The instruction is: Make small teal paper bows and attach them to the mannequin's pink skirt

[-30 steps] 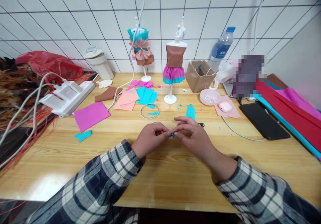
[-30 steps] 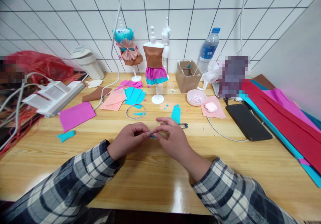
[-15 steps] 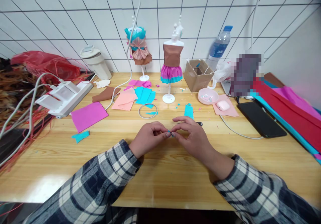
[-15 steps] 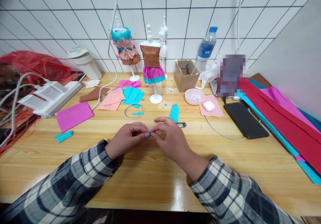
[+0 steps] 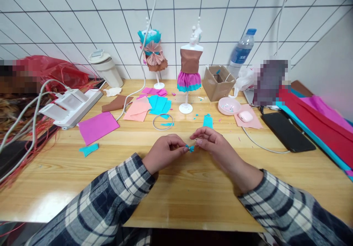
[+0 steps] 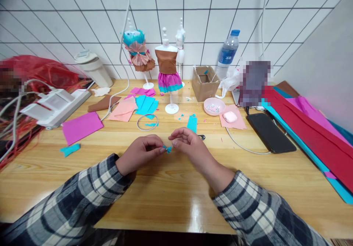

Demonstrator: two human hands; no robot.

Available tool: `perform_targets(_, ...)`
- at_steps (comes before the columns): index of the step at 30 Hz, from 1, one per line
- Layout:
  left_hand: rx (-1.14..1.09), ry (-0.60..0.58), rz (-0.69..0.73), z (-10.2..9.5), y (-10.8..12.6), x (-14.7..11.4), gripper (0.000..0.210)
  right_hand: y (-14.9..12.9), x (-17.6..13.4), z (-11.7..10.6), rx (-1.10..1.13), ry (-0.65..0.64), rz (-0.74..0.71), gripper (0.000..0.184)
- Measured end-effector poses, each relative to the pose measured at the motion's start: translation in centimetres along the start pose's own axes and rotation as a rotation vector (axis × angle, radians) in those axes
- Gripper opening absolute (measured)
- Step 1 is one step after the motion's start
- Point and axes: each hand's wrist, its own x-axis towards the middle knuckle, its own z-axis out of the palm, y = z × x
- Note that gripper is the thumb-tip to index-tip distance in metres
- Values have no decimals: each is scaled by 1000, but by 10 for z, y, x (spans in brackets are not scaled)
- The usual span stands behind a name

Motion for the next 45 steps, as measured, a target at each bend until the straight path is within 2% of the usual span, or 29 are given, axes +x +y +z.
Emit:
perform_targets(3,-40,0,-29,-2,0,0,20,-1,-1,-5,-230,27,-111,16)
perform_targets(7,-112,-18,-72,-4,0,-1,22,-3,-3,-7,-641,16,-439,18)
perform_targets(10,-135,-22,-88,-5,-1,-2,24,-4,-5,-7,-773,-11,-608,14)
perform_targets(13,-125,-35,-75,-6,-1,-2,24,-4,-6,-6,-829,9,-651,11)
perform_targets(15,-92,-41,-60,-7,-1,-2,26,-5,-6,-5,-798,23,-620,9)
perform_targets(17,-34,-11,-48,-8,0,-1,28,-7,-5,-4,-713,43,-510,5)
perform_targets(19,33,60,-18,-8,2,-1,29,-7,-4,-2,-572,50,-314,2)
perform_targets(22,126,138,85,-7,4,-3,29,-6,-1,0,-306,20,-9,12)
perform_targets(24,174,156,151,-6,6,-4,29,-5,0,1,-187,-6,99,16)
perform_targets(26,225,186,194,-4,8,-5,26,-5,0,4,-168,-22,130,16)
perform_targets(31,307,224,222,0,9,-5,14,-6,-2,10,-282,-36,110,11)
perform_targets(38,53,180,76,0,5,-1,17,-2,-1,13,-337,-4,97,14)
perform_targets(45,-27,159,-2,0,2,-1,21,-2,-2,13,-370,7,82,14)
